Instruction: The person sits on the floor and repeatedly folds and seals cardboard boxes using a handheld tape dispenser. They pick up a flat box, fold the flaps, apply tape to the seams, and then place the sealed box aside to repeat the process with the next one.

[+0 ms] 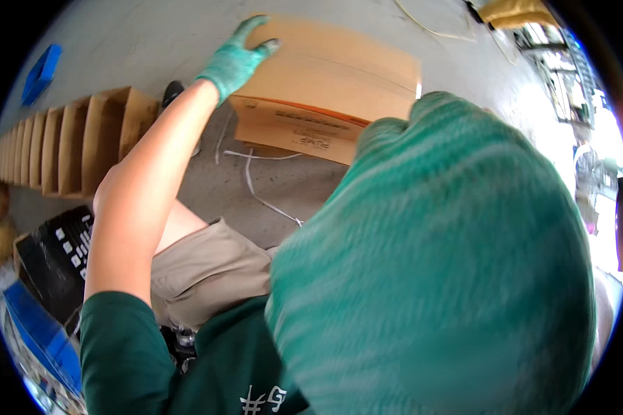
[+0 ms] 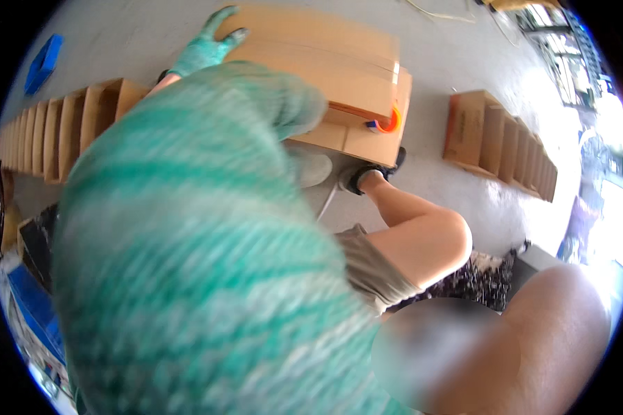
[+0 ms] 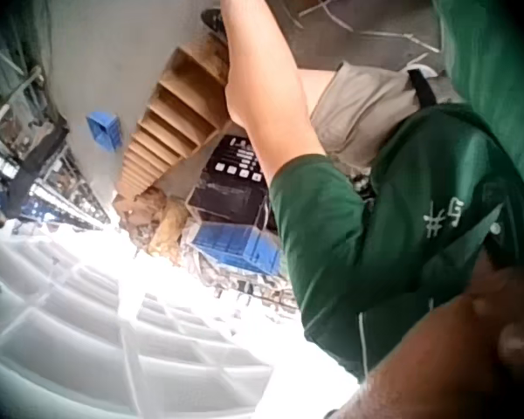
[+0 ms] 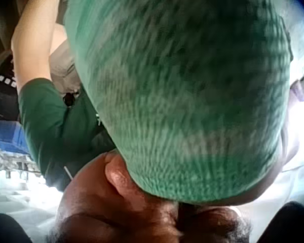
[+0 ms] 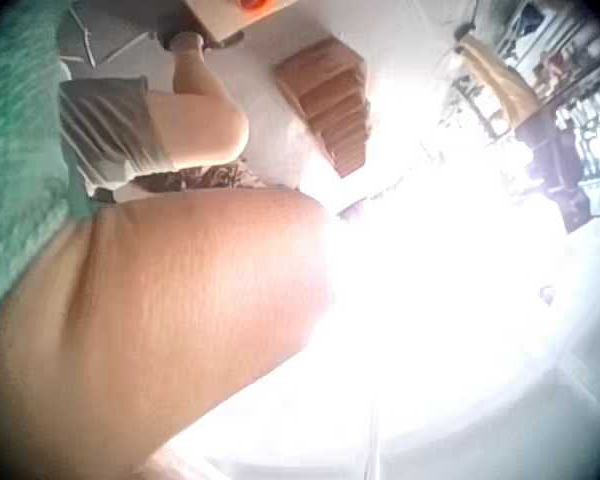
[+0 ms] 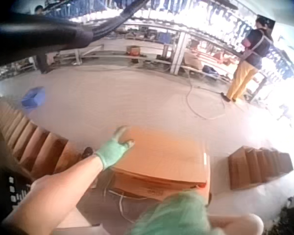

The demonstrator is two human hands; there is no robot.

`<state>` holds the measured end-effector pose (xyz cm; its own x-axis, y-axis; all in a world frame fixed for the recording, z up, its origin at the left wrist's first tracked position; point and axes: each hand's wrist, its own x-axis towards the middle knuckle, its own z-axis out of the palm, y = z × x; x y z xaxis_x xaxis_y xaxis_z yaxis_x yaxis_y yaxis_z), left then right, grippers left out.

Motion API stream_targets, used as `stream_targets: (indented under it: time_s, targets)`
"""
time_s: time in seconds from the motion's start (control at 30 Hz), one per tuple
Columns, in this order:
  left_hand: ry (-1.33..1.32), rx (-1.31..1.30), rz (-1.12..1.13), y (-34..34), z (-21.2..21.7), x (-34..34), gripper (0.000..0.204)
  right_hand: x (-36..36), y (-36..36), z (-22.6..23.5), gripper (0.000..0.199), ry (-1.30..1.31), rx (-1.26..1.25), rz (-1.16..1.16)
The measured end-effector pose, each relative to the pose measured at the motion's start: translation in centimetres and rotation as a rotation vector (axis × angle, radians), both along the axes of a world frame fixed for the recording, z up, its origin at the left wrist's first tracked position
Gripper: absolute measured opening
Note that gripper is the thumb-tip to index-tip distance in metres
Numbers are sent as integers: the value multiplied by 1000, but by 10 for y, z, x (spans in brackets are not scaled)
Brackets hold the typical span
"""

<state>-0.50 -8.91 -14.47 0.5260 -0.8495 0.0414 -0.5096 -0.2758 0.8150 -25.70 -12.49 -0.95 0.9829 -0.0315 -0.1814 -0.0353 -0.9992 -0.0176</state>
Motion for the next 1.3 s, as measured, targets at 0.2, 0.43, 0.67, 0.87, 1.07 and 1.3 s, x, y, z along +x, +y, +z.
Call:
stream_targets:
  time_s: [0.2,0.43,0.67,0.87,1.07,1.3]
  targets:
    - [133,-193,-89,16,-17,22,62,37,21,-80,30,-70,111,-81]
    - [-244,-46,6,1,-34,30,54,28,10,-111,41,-107,157,-197]
    - [288,-15,59,9,35,-23,61,68,19,-25,51,-423,43,-207]
    - [33,21,90,11,-2,7,62,58,-34,-54,69,-204,72,-409]
    - [242,63,43,8,-12,12,61,-58,-94,-107,67,-382,87,-951]
    - [632,171,94,13,7,5,87,-80,-115,-106,57,-516,1288,-1374]
